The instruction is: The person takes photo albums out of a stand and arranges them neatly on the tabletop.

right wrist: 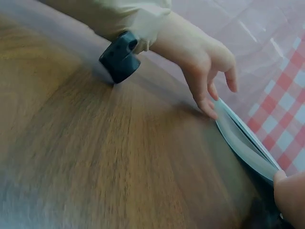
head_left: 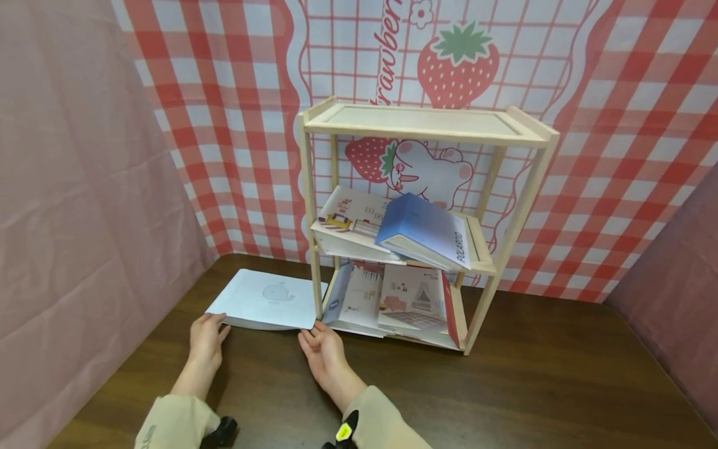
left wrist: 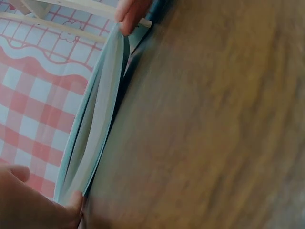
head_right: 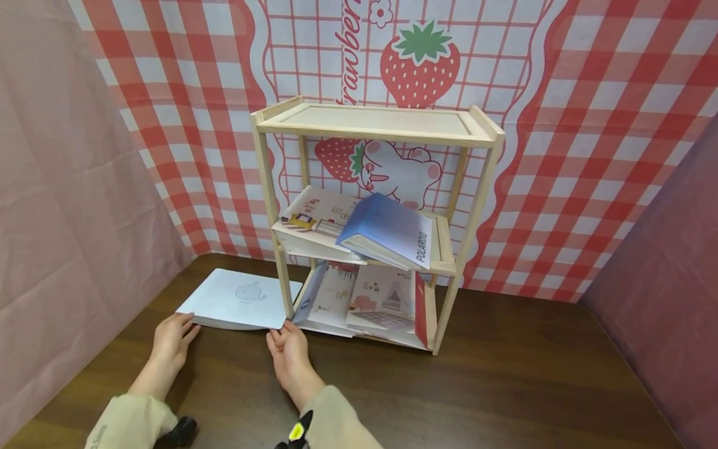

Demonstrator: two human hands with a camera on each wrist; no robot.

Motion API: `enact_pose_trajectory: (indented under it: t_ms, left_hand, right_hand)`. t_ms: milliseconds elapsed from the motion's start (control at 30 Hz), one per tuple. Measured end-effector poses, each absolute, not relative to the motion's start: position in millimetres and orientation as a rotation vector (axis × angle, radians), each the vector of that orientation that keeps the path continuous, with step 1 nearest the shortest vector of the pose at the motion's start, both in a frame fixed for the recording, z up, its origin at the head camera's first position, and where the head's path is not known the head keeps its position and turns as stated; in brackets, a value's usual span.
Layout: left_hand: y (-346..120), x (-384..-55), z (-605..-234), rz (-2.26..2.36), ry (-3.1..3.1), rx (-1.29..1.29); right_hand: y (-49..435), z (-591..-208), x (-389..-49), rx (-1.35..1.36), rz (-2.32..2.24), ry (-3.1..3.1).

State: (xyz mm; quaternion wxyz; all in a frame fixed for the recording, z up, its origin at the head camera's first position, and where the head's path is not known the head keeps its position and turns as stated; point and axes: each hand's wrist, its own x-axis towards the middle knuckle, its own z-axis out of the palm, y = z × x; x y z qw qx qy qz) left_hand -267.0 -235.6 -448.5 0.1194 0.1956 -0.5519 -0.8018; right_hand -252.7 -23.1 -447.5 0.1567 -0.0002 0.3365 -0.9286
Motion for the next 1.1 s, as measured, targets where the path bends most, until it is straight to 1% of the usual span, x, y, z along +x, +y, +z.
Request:
enact_pose_trajectory:
  t_ms: [233,533,733,1100]
  left_hand:
    - [-229.9,-258.0,-434.2,-2.388,-1.68,0.495]
    - [-226.9,-265.3,-439.8,-2.38,-1.748,0.429]
    - [-224.0,-263.8,-437.6,-2.451,-1.799,0.389]
    - [-210.7,-267.3,-434.8,-2.545,-1.811,0.336]
  right_hand:
    - [-26.4,-446.5,-252.5,0.037,-2.717,0.749]
    - [-32.8,-446.7,-251.5,0.088,-2.736,0.669]
    - [-34.1,-449.9,-250.4,0.121,-2.73,0.669]
    - [-34.9,-454.4,-259.5,0.13,-2.781,0.525]
